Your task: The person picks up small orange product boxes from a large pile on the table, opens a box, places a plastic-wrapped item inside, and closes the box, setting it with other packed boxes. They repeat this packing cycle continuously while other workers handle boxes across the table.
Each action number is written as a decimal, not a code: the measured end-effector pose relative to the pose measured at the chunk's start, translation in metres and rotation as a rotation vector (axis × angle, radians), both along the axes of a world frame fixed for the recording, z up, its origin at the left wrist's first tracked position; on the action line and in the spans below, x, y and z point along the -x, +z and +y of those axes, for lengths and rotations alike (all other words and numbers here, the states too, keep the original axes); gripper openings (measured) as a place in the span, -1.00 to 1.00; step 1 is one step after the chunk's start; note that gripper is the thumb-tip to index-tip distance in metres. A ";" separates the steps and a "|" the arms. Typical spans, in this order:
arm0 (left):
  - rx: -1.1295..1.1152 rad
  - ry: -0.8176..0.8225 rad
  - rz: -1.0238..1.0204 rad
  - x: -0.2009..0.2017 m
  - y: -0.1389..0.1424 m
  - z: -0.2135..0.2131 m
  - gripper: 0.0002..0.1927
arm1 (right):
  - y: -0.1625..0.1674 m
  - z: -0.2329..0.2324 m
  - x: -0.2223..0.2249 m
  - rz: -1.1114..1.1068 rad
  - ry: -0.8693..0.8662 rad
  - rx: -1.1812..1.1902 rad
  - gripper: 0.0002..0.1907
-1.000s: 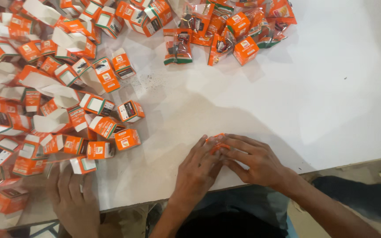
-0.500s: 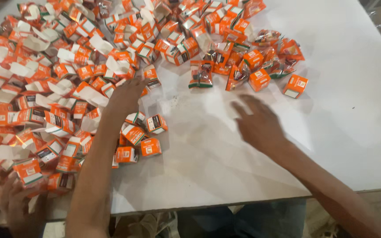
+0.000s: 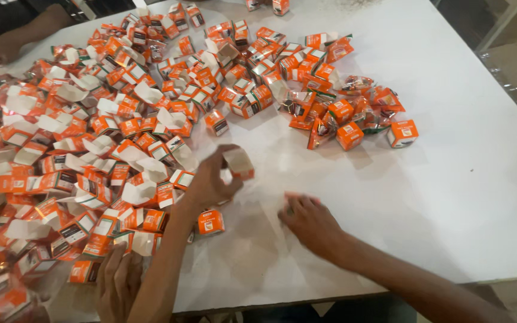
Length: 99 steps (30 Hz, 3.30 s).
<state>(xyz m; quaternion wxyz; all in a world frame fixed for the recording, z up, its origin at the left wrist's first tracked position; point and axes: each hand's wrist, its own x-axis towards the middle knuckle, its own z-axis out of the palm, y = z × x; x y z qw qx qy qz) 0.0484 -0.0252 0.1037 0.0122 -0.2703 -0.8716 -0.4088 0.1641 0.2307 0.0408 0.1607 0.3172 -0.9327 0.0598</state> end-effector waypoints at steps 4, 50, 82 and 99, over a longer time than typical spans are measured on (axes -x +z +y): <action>0.097 -0.169 -0.121 -0.070 -0.025 0.048 -0.09 | 0.031 0.069 -0.081 -0.950 -0.171 0.889 -0.83; -0.256 0.073 -0.303 -0.180 -0.062 0.119 -0.10 | 0.028 0.041 -0.067 -0.429 -0.379 0.302 -0.78; -0.474 0.298 -0.373 -0.184 -0.084 0.125 -0.38 | 0.029 0.041 -0.076 -0.625 -0.361 0.283 -0.30; -0.076 0.039 0.185 -0.177 -0.075 0.115 -0.41 | -0.011 0.051 -0.089 -0.290 -0.284 0.615 -0.50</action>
